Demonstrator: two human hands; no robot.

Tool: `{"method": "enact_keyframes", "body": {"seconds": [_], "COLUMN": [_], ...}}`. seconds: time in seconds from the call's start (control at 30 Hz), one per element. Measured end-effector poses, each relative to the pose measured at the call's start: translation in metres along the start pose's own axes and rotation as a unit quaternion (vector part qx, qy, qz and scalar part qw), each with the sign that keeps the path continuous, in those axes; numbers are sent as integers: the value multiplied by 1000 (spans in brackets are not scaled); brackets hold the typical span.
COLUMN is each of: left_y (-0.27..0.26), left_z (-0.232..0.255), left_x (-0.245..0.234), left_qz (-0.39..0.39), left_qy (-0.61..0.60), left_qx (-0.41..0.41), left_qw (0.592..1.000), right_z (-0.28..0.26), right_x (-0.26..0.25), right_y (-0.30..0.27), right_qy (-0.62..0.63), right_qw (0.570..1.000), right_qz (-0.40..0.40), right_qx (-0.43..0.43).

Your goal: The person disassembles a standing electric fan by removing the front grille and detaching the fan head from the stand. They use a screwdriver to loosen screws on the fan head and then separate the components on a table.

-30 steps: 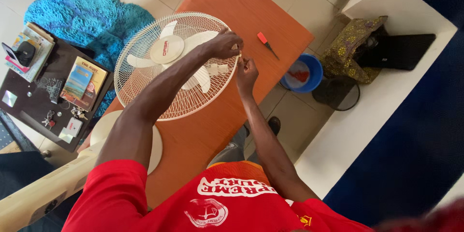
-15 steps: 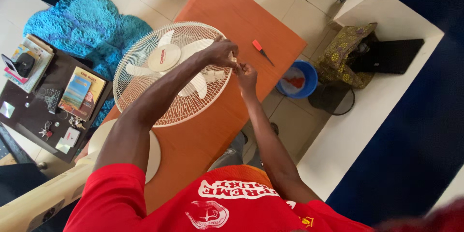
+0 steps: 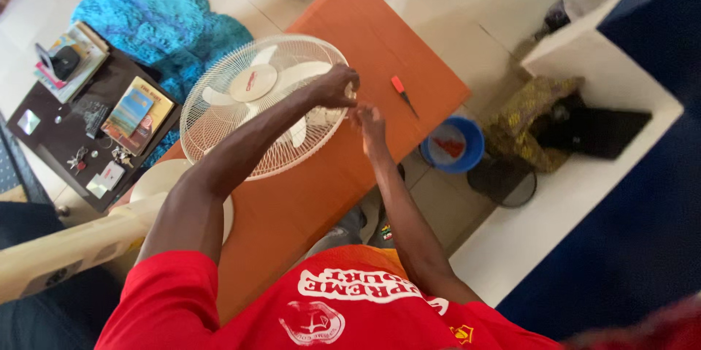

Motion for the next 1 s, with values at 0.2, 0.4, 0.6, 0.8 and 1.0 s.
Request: {"method": "enact_keyframes", "body": {"seconds": [0.2,0.4,0.6,0.8,1.0], "left_y": [-4,12,16,1,-39], "left_z": [2,2,-4,6,44], "left_x": [-7,0,1,-30,-70], "left_qz": [35,27,21,98,249], "left_qy": [-21,-16,-38,-86,-98], "left_qx": [37,35,18,-32,-2], "left_qw": [998,999,999,991,963], "right_z": [28,6,-38,-63,-97], "right_x": [45,116,144,137,128], "right_y": [-64,-79,-71,-69,-71], "right_qy": [165,141,58,-20,-208], "right_qw": [957,964,981,996,975], "right_qz": [-76,-66,23,10,12], "right_qx": [225,214,185,86,76]}}
Point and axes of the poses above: each hand's wrist, its own y-axis towards the middle knuckle, its own x-axis out of the palm, z = x × y, the point moved 3 cm from there along y, towards the middle knuckle, and after that the axes turned 8 degrees about -z, right-handed, at the moved point
